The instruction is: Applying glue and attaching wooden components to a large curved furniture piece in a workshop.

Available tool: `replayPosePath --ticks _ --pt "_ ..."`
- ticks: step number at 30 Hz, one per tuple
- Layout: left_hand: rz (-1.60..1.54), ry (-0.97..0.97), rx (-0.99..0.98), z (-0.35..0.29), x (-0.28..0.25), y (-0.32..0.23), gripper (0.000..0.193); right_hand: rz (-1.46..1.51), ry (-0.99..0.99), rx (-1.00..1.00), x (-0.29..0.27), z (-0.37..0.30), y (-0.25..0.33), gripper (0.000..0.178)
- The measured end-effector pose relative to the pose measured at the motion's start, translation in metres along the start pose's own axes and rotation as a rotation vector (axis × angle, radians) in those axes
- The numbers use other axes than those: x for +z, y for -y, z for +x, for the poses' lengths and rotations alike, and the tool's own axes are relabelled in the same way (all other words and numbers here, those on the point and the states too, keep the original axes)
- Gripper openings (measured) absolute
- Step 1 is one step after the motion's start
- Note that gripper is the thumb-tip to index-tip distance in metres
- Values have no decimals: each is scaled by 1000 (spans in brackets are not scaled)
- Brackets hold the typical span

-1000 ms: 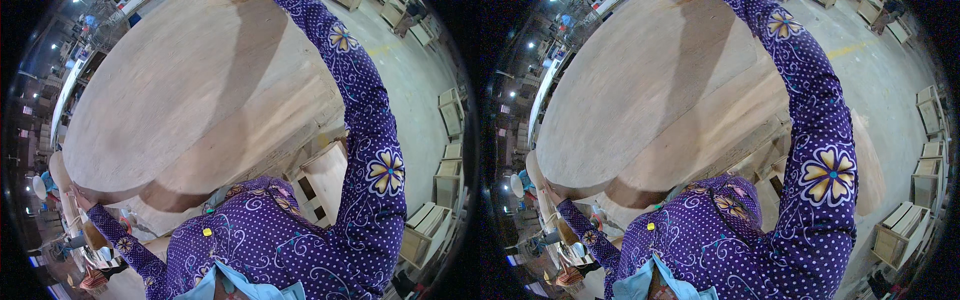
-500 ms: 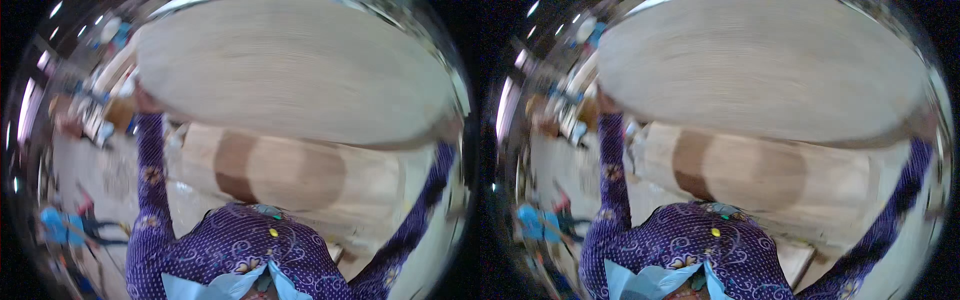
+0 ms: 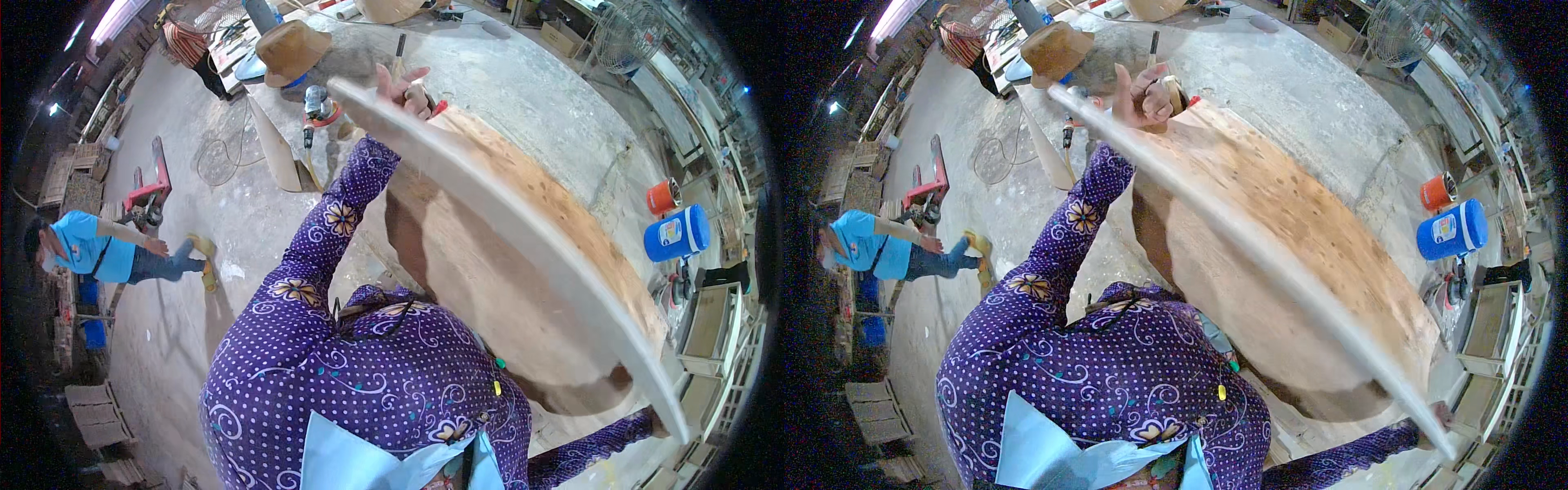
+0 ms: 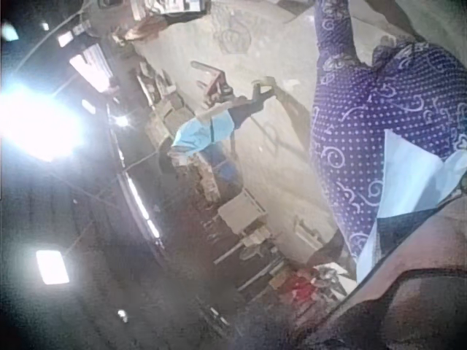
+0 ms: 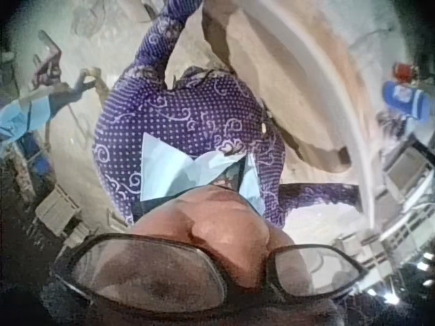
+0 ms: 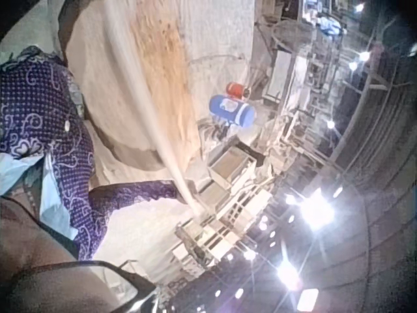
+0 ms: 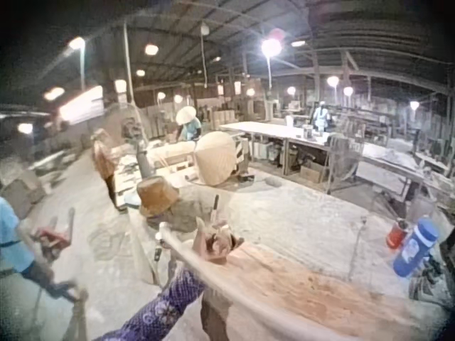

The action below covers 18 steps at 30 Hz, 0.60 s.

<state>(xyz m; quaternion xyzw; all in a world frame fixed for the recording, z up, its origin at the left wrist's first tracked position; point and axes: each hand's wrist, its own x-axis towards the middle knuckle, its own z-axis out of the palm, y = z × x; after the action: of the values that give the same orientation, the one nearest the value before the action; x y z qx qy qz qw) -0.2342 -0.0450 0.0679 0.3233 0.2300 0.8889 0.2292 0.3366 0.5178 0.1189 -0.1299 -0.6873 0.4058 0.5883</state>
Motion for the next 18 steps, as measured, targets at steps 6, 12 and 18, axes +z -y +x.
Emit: replayPosePath --ticks 6,12,18 --pt "345 -379 6 -14 -10 -11 71 -253 -147 391 -31 -23 -9 38" --pt "938 -399 -114 -18 -25 10 60 -556 109 422 -73 -58 -46 34" --pt "2245 -2 22 -28 -72 20 59 -1072 510 -36 -88 -74 -84 29"
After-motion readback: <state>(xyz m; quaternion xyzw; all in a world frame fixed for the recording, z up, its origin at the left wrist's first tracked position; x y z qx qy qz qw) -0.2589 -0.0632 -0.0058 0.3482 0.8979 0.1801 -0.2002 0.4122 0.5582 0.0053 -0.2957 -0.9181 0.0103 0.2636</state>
